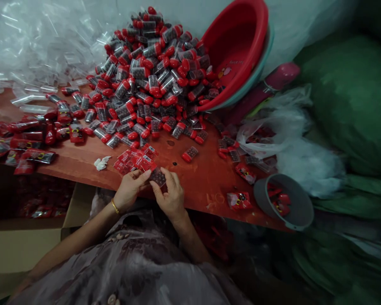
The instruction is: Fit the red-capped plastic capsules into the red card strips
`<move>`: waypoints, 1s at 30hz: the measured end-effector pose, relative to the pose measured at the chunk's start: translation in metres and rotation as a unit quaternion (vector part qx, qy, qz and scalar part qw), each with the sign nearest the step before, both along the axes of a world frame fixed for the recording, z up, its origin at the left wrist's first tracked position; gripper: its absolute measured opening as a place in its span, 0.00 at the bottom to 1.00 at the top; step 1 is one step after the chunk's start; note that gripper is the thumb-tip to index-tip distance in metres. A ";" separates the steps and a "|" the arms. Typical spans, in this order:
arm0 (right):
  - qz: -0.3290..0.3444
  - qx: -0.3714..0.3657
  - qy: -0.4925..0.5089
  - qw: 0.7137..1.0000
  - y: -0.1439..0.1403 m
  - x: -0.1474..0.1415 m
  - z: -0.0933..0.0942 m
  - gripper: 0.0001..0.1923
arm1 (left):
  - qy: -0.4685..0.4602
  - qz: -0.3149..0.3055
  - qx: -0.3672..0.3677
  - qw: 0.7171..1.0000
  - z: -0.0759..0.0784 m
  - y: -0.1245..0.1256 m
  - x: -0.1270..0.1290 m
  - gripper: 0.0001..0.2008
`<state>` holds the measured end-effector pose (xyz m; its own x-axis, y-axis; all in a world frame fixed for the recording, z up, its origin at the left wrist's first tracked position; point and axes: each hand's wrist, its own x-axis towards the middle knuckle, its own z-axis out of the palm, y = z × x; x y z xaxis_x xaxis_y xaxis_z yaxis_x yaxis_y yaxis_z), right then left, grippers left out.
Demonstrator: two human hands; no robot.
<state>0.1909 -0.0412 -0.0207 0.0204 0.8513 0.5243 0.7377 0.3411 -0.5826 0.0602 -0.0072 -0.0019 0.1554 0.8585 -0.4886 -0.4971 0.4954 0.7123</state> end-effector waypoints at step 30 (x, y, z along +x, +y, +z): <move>0.022 -0.128 0.053 0.990 0.063 -0.026 -0.003 0.18 | -0.009 0.117 -0.076 0.990 0.006 0.021 -0.095 0.04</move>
<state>0.1649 0.0215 -0.0240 0.0232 0.9571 0.2888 0.6550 0.2037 -0.7277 -0.0350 0.0141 0.0038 -0.0295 0.7892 -0.6135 -0.6234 0.4652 0.6284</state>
